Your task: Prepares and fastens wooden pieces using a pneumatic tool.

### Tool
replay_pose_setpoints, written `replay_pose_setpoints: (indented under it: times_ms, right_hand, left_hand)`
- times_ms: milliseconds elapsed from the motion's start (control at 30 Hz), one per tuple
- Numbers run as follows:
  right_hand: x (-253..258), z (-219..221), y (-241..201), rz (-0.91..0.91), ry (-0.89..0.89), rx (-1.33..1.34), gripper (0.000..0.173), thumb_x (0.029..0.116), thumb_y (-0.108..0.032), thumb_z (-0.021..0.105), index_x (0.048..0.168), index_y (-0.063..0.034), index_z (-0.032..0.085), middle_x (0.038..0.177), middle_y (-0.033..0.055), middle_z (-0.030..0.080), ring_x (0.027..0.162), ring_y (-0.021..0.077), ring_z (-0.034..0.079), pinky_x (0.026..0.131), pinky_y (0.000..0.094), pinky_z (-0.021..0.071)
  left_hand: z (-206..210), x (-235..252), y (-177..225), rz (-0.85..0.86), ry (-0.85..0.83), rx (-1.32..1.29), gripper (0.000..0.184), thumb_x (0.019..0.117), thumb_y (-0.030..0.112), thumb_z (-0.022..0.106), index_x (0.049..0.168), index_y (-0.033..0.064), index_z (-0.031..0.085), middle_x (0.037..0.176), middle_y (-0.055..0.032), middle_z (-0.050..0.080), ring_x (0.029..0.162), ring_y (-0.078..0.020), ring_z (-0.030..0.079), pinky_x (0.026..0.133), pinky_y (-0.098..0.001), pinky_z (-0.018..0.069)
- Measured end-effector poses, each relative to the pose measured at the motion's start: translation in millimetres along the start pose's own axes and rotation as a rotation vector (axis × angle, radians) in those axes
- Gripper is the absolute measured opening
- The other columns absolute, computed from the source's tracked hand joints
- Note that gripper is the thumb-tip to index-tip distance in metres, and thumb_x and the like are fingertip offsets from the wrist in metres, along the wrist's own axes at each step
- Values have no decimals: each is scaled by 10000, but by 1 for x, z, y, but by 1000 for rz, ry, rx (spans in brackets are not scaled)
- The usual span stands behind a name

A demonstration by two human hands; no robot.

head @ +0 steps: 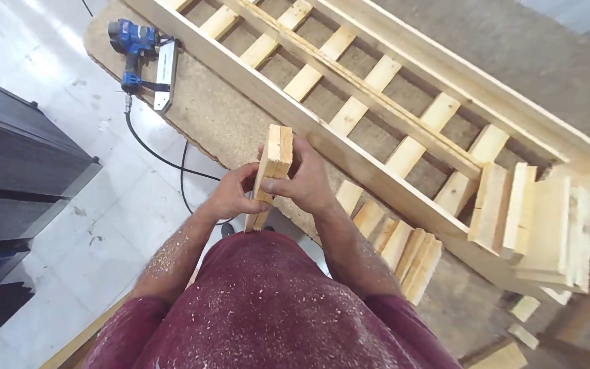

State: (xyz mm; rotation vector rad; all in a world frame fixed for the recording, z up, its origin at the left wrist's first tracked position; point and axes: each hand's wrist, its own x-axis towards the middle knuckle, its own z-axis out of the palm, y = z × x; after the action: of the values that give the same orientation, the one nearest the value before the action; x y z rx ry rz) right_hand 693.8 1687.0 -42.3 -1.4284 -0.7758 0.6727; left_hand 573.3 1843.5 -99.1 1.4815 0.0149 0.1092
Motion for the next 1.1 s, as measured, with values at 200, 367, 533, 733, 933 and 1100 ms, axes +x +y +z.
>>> replay_pose_setpoints:
  times_ms: [200,367,533,733,933,1100]
  right_hand:
    - [40,-42,-47,-448,-211,-758,1298,631,-611,896,1598,-19,266,1616,214,351,1463,313,423,1189,465,428]
    - [41,-15,-27,-325,-502,-665,471,919,-562,676,1056,-112,682,823,-60,695,721,5,658,636,248,580]
    - [31,-8,40,231,-49,-431,434,933,-544,645,1047,-128,689,824,-26,725,705,85,707,643,361,627]
    - [45,13,93,604,90,45,422,1039,-482,556,1095,-81,671,892,48,749,770,181,742,679,403,652]
    - [68,36,109,753,81,91,445,1050,-485,529,1115,-66,663,927,81,753,763,214,744,642,406,645]
    - [80,40,109,709,107,137,382,1048,-422,566,1100,-54,656,904,64,752,763,190,747,660,389,654]
  left_hand:
    - [-58,28,34,-72,-442,17,666,713,322,872,1251,12,631,1071,-49,750,963,-126,728,847,-335,632]
    - [-94,21,1,-327,-743,-254,592,678,502,879,1049,75,706,931,-35,767,806,-130,748,704,-352,650]
    - [-126,-31,13,-304,-219,407,383,940,323,701,1260,113,707,1065,-46,751,925,-133,718,830,-376,625]
    - [-129,-91,-3,-319,41,1199,915,733,606,813,1414,67,523,1394,-187,579,1227,-382,601,995,-608,490]
    - [-164,-94,-12,-339,23,1175,834,687,517,813,1323,35,569,1321,-196,609,1150,-370,645,907,-580,552]
    - [-178,-87,-16,-324,31,1155,800,704,490,823,1319,44,574,1324,-190,611,1175,-364,633,949,-573,536]
